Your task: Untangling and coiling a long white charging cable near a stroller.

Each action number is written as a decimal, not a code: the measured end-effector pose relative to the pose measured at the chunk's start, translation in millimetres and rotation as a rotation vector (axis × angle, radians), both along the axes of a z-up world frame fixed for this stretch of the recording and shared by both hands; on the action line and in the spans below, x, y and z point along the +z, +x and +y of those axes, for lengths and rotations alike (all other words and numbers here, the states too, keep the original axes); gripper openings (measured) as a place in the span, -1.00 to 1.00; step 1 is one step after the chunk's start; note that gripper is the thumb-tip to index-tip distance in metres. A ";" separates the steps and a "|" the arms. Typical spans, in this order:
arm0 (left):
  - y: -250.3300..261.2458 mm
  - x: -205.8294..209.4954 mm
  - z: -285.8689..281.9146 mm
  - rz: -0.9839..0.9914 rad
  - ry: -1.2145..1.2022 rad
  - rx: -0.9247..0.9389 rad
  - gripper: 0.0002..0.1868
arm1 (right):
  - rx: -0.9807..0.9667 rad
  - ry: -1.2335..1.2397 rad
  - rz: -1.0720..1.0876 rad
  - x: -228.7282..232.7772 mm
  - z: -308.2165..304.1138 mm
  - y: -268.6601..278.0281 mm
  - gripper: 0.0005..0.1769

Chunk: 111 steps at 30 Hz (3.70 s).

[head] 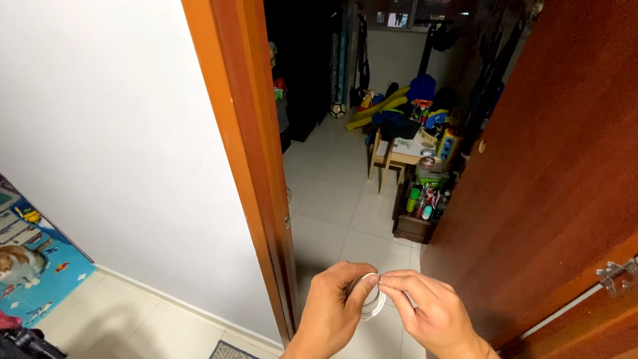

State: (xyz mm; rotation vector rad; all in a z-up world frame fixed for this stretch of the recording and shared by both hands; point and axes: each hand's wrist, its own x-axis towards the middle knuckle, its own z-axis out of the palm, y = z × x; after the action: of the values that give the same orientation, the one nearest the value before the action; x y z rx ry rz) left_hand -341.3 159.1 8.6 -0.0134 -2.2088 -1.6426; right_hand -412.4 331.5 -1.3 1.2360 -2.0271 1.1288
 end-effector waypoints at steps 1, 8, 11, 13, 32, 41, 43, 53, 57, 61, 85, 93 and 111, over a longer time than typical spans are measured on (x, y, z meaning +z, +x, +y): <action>-2.6 -5.0 -0.4 0.004 -0.001 0.002 -0.79 | 0.002 -0.001 0.004 5.2 0.4 0.2 -0.87; -4.6 1.8 -4.7 -0.312 0.365 0.063 -0.79 | 0.040 0.137 0.225 30.0 8.6 -7.6 -0.79; 0.1 7.8 -5.0 -0.302 0.389 0.061 -0.79 | 0.073 0.146 0.297 35.8 14.6 -11.8 -0.77; 4.3 13.4 -5.3 -0.291 0.397 0.056 -0.78 | 0.098 0.139 0.321 37.4 17.7 -14.9 -0.76; 6.1 -13.6 -2.6 0.128 0.059 0.250 -0.87 | 0.022 -0.103 -1.139 -13.0 -29.3 -7.3 -0.71; 1.7 -20.4 -9.8 -0.288 0.344 0.242 -0.81 | -0.161 -0.189 -0.824 -3.8 -42.9 6.5 -0.73; 2.3 -23.9 -11.9 -0.248 0.409 0.197 -0.80 | -0.177 -0.195 -0.827 -9.9 -43.6 1.5 -0.72; 10.5 -14.2 -22.1 -0.244 0.447 0.136 -0.81 | -0.085 -0.047 -1.133 -10.9 -37.9 -0.7 -0.70; 15.0 -15.3 -24.1 -0.203 0.177 0.272 -0.79 | -0.129 0.021 -0.814 13.9 -38.6 11.7 -0.73; 19.1 -6.1 -16.6 -0.225 -0.057 0.306 -0.79 | -0.235 0.082 -0.394 12.7 -39.1 14.5 -0.76; 4.2 -17.0 -14.2 -0.093 0.420 0.007 -0.75 | -0.141 -0.019 -0.298 -42.5 -30.4 -18.9 -0.80; 10.5 4.1 -1.9 -0.247 0.386 0.242 -0.73 | 0.408 -0.456 -1.345 -88.0 -23.9 -34.8 -0.71; 11.9 -20.3 -11.1 0.217 0.029 0.209 -0.83 | 0.881 -0.726 -1.677 -175.2 -22.1 -58.3 -0.74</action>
State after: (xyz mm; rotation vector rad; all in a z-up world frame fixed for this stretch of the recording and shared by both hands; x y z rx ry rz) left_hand -329.4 148.1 -11.7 0.0436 -1.9537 -1.4841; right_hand -470.7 309.4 -176.6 0.6371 -1.2084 3.7323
